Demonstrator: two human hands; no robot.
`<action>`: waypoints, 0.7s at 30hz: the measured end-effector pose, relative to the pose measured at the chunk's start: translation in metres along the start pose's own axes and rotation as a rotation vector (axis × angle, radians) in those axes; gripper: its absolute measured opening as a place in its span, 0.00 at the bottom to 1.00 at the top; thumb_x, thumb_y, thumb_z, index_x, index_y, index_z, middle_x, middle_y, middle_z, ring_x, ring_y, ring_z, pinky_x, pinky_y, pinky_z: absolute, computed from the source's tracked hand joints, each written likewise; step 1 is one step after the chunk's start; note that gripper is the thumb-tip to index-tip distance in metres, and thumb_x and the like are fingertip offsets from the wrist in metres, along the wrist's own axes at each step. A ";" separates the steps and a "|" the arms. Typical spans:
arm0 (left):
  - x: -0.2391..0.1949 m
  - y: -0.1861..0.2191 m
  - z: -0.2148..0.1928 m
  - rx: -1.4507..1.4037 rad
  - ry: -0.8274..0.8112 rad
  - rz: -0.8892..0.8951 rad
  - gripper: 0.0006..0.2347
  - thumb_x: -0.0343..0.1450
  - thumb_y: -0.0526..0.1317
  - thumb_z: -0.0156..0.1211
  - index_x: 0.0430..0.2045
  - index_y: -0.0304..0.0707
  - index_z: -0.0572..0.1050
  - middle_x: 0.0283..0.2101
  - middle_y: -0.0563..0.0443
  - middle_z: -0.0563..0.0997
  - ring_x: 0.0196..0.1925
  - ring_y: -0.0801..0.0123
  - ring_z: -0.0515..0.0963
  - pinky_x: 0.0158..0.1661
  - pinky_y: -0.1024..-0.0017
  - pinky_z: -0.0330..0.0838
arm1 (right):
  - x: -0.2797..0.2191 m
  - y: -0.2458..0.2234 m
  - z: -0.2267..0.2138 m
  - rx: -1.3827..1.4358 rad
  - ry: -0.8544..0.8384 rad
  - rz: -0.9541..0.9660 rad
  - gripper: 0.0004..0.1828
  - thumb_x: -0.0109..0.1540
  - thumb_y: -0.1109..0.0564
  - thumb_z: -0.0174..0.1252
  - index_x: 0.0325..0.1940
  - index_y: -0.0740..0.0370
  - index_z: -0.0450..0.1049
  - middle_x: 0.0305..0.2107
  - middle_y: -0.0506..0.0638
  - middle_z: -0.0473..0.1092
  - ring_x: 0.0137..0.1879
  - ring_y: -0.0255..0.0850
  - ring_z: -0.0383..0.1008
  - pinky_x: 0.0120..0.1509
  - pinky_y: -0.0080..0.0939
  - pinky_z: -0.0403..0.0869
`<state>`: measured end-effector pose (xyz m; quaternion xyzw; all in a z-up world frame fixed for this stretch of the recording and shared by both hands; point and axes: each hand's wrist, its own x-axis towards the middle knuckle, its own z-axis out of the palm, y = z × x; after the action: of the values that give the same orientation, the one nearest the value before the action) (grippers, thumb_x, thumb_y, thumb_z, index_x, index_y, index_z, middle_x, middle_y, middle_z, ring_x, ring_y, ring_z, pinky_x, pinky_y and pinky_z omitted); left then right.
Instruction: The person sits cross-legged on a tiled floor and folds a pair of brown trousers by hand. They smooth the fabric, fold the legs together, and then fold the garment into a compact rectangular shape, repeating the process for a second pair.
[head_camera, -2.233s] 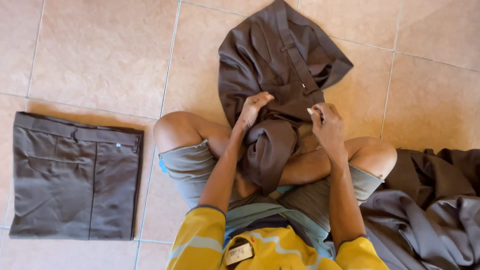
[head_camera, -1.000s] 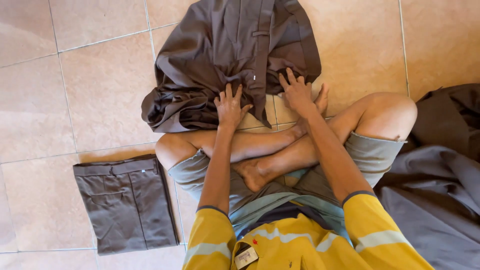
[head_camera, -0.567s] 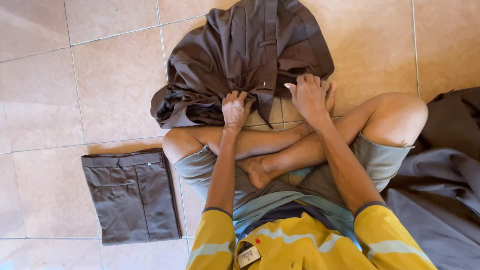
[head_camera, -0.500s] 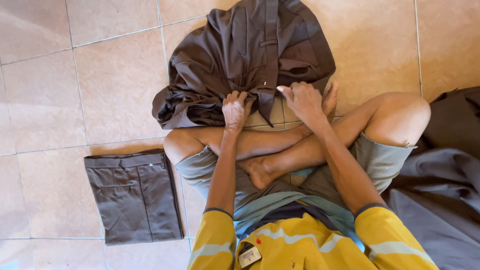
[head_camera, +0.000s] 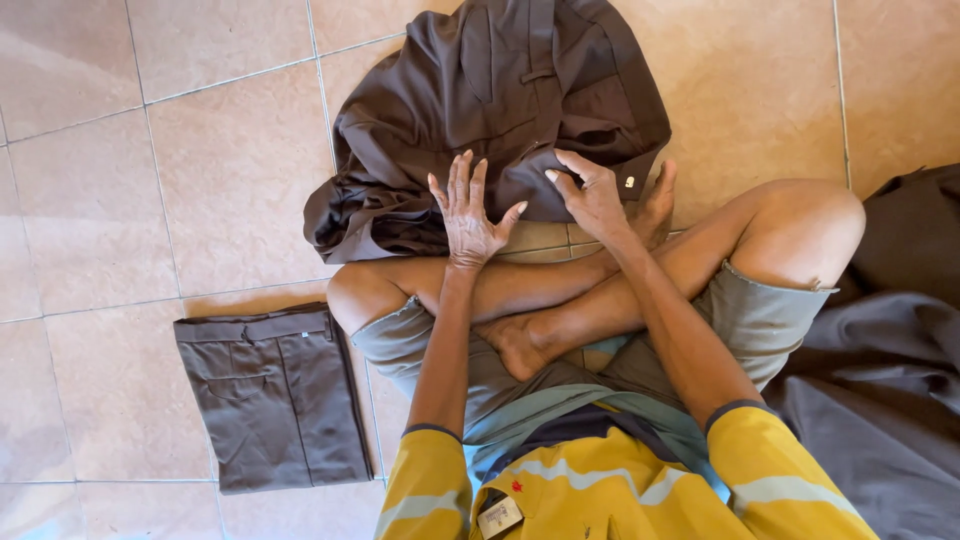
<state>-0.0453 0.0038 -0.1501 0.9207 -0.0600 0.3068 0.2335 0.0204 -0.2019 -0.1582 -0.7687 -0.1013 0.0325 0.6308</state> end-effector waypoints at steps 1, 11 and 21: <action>-0.001 -0.001 0.001 0.002 -0.001 0.001 0.33 0.70 0.63 0.61 0.59 0.34 0.70 0.68 0.35 0.67 0.71 0.45 0.66 0.70 0.40 0.35 | -0.001 -0.006 -0.001 0.002 0.000 0.000 0.17 0.64 0.62 0.64 0.56 0.47 0.81 0.42 0.52 0.79 0.53 0.35 0.75 0.59 0.47 0.74; -0.009 -0.003 0.005 -0.223 -0.086 -0.023 0.32 0.71 0.55 0.65 0.67 0.35 0.66 0.70 0.42 0.69 0.76 0.52 0.62 0.74 0.45 0.34 | -0.008 -0.004 0.012 -0.159 -0.392 -0.428 0.25 0.60 0.75 0.53 0.58 0.61 0.80 0.38 0.65 0.75 0.46 0.65 0.76 0.51 0.61 0.73; -0.022 -0.054 0.032 -0.375 0.231 -0.682 0.08 0.74 0.36 0.63 0.45 0.43 0.81 0.43 0.42 0.86 0.51 0.53 0.84 0.54 0.57 0.77 | 0.005 -0.039 -0.010 -0.202 -0.253 -0.289 0.24 0.67 0.65 0.56 0.68 0.56 0.73 0.51 0.63 0.74 0.58 0.62 0.75 0.64 0.61 0.70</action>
<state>-0.0323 0.0354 -0.2071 0.7887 0.2205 0.2970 0.4911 0.0223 -0.2034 -0.1178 -0.7953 -0.2916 0.0274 0.5307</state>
